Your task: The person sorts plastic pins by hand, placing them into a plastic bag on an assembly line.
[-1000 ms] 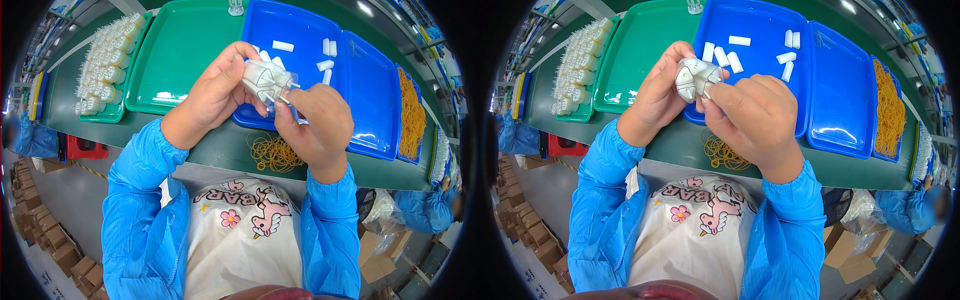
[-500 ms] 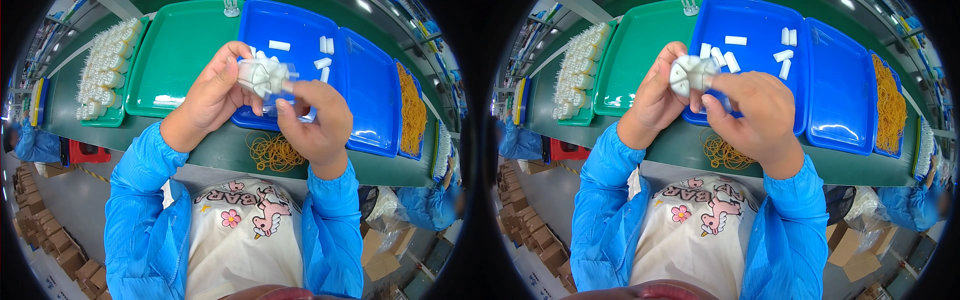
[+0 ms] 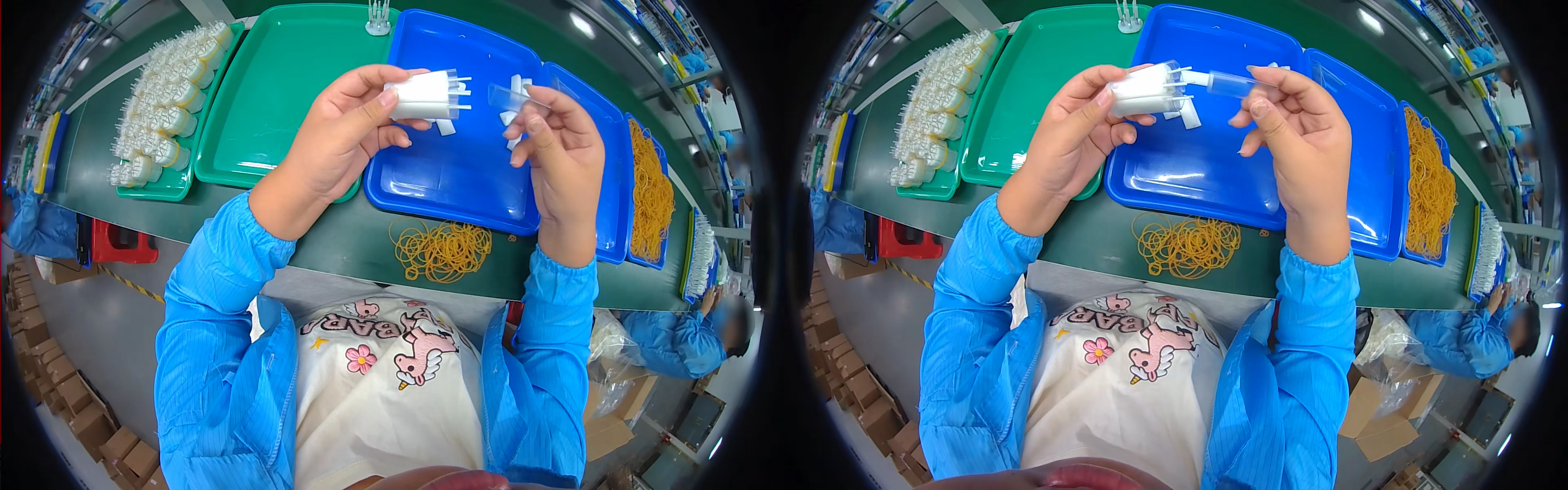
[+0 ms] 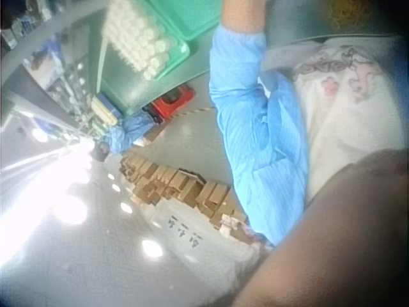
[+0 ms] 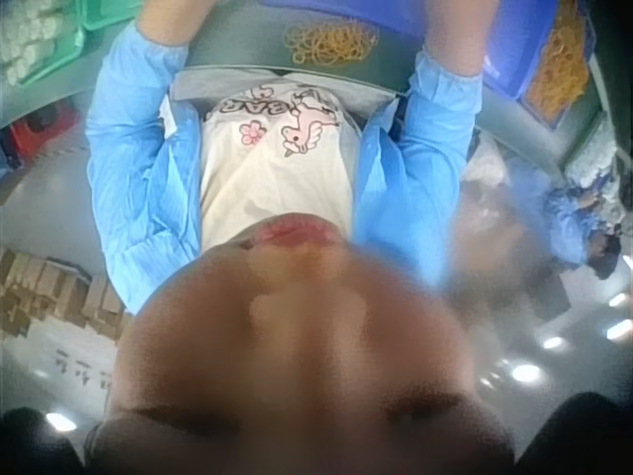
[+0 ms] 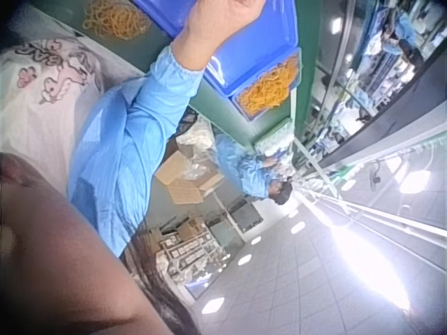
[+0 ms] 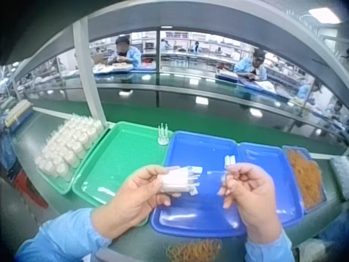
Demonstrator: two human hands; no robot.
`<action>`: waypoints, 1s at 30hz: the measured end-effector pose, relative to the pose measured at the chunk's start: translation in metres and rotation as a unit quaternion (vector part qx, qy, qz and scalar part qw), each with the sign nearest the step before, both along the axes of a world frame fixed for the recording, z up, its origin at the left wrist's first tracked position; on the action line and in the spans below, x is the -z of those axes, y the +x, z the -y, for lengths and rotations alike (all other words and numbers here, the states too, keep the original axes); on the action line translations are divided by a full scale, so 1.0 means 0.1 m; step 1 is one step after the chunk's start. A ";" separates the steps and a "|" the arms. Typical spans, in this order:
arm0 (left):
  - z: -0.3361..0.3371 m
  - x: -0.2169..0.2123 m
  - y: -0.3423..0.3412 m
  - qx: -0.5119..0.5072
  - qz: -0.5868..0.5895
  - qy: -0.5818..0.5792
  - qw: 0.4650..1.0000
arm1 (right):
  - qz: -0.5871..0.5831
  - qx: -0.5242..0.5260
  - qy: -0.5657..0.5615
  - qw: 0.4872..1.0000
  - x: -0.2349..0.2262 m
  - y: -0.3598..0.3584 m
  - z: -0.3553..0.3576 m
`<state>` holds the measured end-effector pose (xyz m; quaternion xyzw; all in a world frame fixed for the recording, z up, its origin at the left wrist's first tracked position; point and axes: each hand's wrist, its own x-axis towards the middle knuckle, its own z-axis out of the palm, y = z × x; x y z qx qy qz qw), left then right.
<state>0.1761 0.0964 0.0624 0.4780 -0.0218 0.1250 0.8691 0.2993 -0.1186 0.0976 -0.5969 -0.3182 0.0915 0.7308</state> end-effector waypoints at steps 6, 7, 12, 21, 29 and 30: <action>0.04 -0.03 0.00 -0.019 -0.002 0.043 0.999 | -0.050 -0.057 0.015 0.997 0.10 -0.02 0.03; 0.05 -0.04 -0.01 -0.016 -0.002 0.063 0.998 | -0.052 -0.058 0.014 0.997 0.13 -0.01 0.04; 0.04 -0.01 -0.01 -0.005 -0.003 0.114 0.993 | -0.098 -0.062 0.025 0.993 0.20 -0.01 0.06; 0.05 0.05 -0.03 0.001 0.027 0.109 0.994 | -0.116 -0.017 0.021 0.993 0.20 -0.04 0.06; 0.06 0.06 -0.02 0.006 0.044 0.126 0.991 | -0.148 -0.017 0.021 0.989 0.20 -0.02 0.06; 0.07 0.07 -0.01 0.007 0.059 0.126 0.990 | -0.148 -0.031 0.013 0.988 0.20 -0.02 0.06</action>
